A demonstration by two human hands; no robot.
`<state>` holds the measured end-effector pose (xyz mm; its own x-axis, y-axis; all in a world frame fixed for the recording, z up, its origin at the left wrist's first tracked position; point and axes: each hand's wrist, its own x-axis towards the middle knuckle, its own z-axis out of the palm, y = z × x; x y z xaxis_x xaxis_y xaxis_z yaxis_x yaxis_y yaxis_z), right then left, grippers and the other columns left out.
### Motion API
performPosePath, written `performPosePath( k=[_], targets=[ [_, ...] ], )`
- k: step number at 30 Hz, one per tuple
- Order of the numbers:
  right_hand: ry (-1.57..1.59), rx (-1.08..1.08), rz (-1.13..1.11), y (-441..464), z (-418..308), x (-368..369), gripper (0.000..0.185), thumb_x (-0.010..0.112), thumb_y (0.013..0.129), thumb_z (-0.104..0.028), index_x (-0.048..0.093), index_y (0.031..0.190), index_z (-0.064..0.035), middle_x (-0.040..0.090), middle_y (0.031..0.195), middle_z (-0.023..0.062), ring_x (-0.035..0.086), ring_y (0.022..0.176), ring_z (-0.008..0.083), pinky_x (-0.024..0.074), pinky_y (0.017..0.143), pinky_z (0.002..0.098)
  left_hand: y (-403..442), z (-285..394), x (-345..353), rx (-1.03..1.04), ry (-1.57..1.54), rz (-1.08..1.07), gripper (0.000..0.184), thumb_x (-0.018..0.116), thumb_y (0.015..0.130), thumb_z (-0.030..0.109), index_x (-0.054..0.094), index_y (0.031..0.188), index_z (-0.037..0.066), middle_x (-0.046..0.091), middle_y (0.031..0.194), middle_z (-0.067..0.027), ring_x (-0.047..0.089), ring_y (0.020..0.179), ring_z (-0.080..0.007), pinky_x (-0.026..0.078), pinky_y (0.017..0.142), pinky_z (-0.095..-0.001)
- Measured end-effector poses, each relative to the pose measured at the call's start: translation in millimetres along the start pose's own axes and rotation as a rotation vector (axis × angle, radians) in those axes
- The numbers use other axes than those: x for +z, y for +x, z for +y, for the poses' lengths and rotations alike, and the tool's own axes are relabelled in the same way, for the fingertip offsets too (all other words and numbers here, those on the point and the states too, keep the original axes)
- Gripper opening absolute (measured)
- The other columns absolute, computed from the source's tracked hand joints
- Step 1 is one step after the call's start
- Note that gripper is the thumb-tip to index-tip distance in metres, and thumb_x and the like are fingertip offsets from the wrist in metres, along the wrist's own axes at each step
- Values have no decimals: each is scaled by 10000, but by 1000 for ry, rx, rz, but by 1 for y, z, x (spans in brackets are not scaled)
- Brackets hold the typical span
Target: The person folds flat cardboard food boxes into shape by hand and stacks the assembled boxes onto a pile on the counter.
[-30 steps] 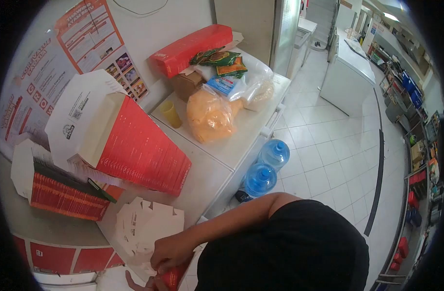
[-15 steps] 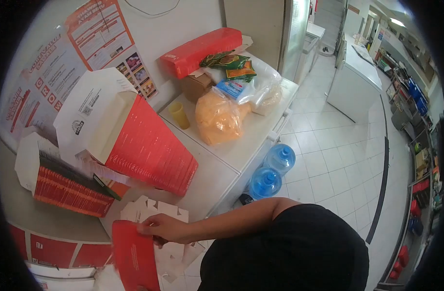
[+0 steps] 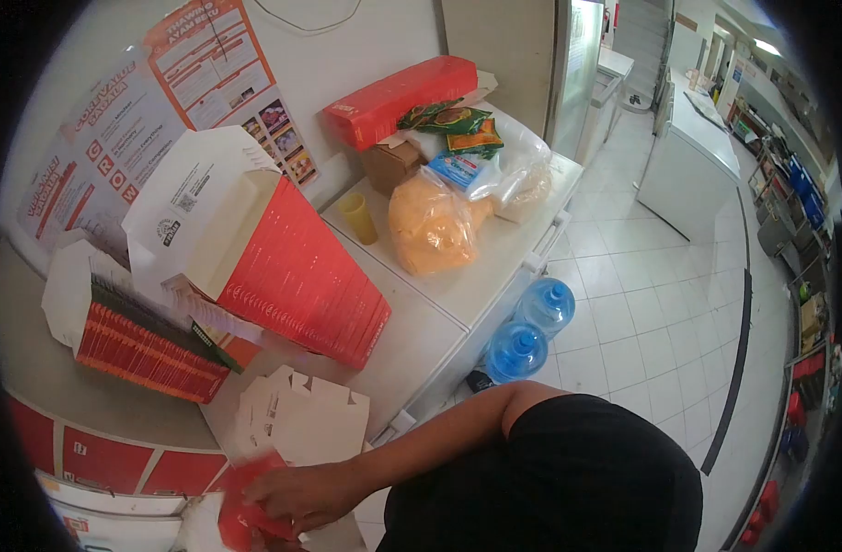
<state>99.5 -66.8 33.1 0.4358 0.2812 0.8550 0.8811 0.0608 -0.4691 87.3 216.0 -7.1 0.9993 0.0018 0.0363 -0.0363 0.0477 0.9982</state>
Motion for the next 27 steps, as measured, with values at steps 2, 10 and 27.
performPosePath(
  k=[2,10,27],
  targets=[
    [311,275,179,7,-11,3,283,608,1033,-216,547,1210,-4,508,1386,250,412,1432,425,365,1153,548,-16,40,50,435,662,-4,454,543,1055,333,636,1262,-60,669,1201,-219,655,1005,-308,528,851,-394],
    [-154,98,-237,15,-9,-19,106,660,962,-103,649,1030,-23,562,1285,207,501,1315,366,421,1075,448,3,15,85,176,141,281,472,640,1035,401,684,1008,-69,675,904,-119,604,779,-197,505,698,-338],
    [129,754,-93,-34,-16,-56,363,673,950,-353,561,1055,-24,598,1044,208,601,1010,378,480,908,481,-44,12,82,-123,445,-542,315,696,985,176,601,1254,42,642,780,-35,572,729,-126,457,672,-285]
  ],
)
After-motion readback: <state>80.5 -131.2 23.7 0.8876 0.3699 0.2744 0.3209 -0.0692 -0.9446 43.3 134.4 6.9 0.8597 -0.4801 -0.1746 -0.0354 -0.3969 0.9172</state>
